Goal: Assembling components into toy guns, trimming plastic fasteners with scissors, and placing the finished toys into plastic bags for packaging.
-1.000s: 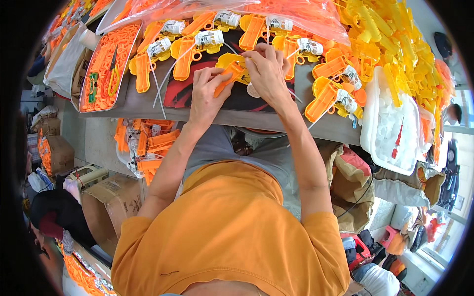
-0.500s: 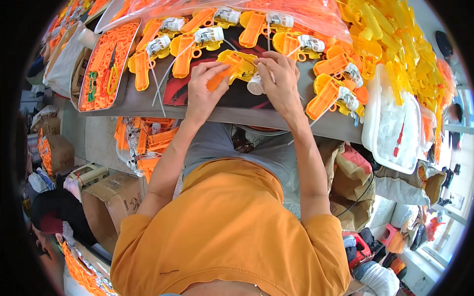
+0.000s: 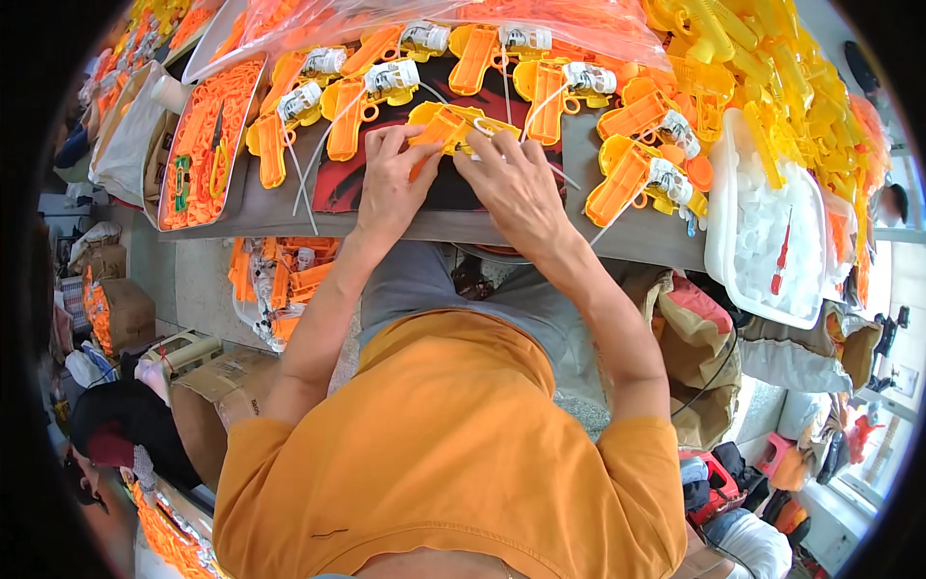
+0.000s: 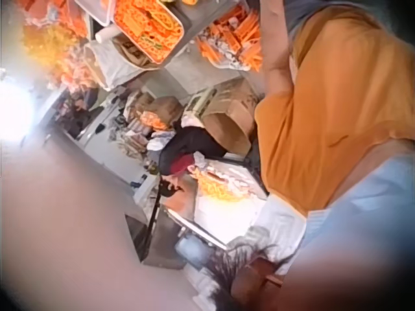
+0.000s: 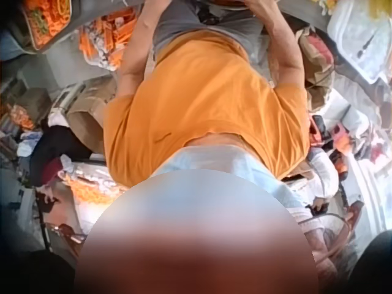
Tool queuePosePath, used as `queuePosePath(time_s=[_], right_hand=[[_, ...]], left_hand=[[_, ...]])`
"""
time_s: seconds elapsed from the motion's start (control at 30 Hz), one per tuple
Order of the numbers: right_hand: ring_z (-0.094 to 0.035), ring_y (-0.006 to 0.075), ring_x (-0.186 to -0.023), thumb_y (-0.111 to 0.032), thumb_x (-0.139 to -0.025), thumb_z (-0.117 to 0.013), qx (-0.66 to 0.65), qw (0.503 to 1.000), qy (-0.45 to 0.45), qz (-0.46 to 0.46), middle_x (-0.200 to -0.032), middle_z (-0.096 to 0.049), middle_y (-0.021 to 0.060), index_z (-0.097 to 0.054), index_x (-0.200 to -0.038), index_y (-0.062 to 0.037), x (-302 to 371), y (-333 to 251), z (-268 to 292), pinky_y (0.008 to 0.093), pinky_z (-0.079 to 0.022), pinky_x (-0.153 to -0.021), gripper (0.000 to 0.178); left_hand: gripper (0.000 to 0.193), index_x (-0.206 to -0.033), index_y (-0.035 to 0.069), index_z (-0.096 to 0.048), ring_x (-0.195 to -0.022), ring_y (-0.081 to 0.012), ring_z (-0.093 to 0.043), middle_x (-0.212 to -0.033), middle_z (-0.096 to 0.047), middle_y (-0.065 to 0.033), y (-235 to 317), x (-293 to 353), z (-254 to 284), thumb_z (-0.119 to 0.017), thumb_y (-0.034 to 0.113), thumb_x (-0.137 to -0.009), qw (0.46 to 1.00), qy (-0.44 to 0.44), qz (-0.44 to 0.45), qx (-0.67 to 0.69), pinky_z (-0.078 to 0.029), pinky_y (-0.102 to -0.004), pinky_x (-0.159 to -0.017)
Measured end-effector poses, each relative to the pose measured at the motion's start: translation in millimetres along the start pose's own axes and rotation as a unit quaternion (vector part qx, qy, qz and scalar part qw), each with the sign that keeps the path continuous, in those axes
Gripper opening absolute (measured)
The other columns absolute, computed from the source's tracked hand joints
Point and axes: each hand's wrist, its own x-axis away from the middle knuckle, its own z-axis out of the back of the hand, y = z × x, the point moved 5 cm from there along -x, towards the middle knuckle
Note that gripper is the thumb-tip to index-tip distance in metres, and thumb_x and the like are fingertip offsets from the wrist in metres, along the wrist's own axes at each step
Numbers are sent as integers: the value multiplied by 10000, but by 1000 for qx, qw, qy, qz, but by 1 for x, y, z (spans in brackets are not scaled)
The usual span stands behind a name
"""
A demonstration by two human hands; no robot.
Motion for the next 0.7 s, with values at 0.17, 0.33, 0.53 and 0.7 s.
queuePosePath(time_s=[0.17,0.33,0.53,0.7], right_hand=[[-594,254,-935,-121,-825,-697,-170,985,23,-31,-1144,-589,93,-609,-1115,-57,-6,27,14,344,-489,-780,310],[-592,192,-834,-151,-851,-698,-253,961,-19,-114,-1092,-597,84,-598,-1117,-29,-12,40,20,307,-489,-693,309],[-609,184,-638,-257,-944,-585,-281,921,10,-268,-761,-633,122,-592,-1005,-1,-18,57,1,312,-477,-581,263],[-599,224,-547,-417,-989,-411,-340,851,-55,-397,-585,-587,129,-593,-871,16,-14,84,-36,355,-458,-577,484]], left_hand=[[153,-907,34,-716,-1040,-310,-482,-1071,-574,-89,2,8,12,-725,63,-757,999,2,28,-14,-445,-381,-873],[137,-862,44,-681,-1057,-282,-497,-1077,-574,-65,23,-21,15,-738,111,-757,998,10,-14,-57,-426,-376,-890],[230,-966,63,-637,-1075,-262,-513,-1091,-579,-46,-10,-21,-15,-735,109,-762,992,-78,-40,95,-400,-393,-928],[383,-1116,85,-588,-1101,-257,-515,-1109,-578,-54,-5,-25,-3,-730,113,-762,987,-35,-14,158,-398,-395,-939]])
